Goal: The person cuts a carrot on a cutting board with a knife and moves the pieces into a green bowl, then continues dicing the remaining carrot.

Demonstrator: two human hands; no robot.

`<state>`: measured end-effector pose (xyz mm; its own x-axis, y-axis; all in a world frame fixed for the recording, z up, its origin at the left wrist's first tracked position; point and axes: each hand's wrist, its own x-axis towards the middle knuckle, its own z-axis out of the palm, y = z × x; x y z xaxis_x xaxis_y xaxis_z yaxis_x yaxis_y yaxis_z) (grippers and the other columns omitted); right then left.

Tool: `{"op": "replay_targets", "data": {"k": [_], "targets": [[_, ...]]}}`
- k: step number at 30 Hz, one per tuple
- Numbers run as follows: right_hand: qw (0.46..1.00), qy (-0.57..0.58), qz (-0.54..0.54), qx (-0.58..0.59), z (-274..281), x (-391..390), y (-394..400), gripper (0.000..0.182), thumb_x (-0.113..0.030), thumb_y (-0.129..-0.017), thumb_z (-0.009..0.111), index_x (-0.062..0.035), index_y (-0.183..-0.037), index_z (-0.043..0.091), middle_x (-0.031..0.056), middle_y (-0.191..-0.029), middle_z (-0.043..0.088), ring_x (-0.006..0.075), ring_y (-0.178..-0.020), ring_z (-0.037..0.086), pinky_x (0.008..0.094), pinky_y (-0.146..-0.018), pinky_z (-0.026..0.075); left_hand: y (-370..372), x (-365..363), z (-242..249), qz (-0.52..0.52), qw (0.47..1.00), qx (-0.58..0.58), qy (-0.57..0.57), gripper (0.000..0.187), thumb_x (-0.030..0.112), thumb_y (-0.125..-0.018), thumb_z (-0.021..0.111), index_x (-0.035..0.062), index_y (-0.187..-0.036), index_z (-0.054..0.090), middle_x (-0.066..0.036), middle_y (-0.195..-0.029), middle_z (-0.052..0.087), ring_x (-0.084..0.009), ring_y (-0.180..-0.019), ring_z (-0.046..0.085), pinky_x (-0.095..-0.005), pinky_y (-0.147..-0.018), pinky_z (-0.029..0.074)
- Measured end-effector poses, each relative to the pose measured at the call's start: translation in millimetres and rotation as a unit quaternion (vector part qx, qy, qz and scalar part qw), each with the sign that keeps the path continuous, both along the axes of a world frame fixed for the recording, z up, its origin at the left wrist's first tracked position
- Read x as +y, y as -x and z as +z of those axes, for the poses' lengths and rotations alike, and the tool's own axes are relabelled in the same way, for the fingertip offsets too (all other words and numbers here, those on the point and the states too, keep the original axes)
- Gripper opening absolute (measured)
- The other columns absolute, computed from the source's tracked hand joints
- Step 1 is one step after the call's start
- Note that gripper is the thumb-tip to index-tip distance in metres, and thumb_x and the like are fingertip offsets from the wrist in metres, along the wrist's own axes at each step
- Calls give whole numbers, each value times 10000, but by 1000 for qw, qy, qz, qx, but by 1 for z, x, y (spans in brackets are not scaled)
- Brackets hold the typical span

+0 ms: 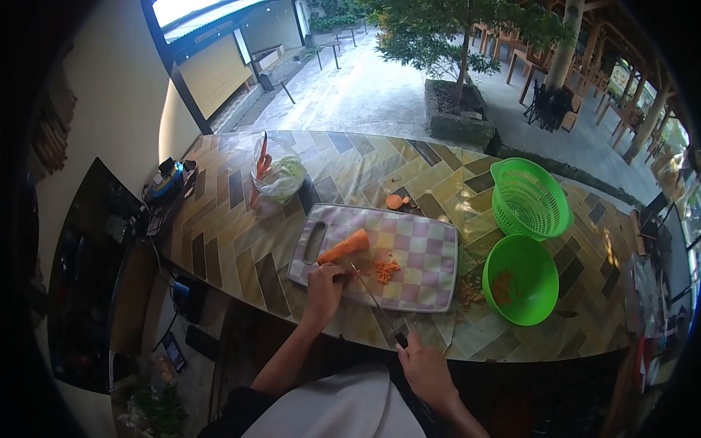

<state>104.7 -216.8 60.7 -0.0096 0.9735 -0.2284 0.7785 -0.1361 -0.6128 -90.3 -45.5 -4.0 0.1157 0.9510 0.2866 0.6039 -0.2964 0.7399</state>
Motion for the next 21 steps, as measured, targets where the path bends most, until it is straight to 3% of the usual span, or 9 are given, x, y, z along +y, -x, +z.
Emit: {"op": "replay_targets", "data": {"k": [14, 21], "targets": [[997, 53, 48, -1, 1, 8, -6, 280, -245, -1013, 502, 32, -1003, 457, 294, -698, 619, 499, -723, 625, 582, -648, 485, -3, -8, 5, 11, 1000, 14, -11, 130, -11, -784, 675, 5, -893, 745, -168, -909, 694, -350, -865, 662, -413, -803, 512], [998, 46, 16, -33, 2, 11, 4, 293, -238, -1009, 515, 52, -1011, 473, 301, -703, 610, 503, -733, 605, 574, -661, 466, -4, -14, -1, 7, 999, 14, -47, 129, -5, -801, 673, 9, -906, 746, -160, -894, 691, -345, -871, 656, -420, -807, 512]]}}
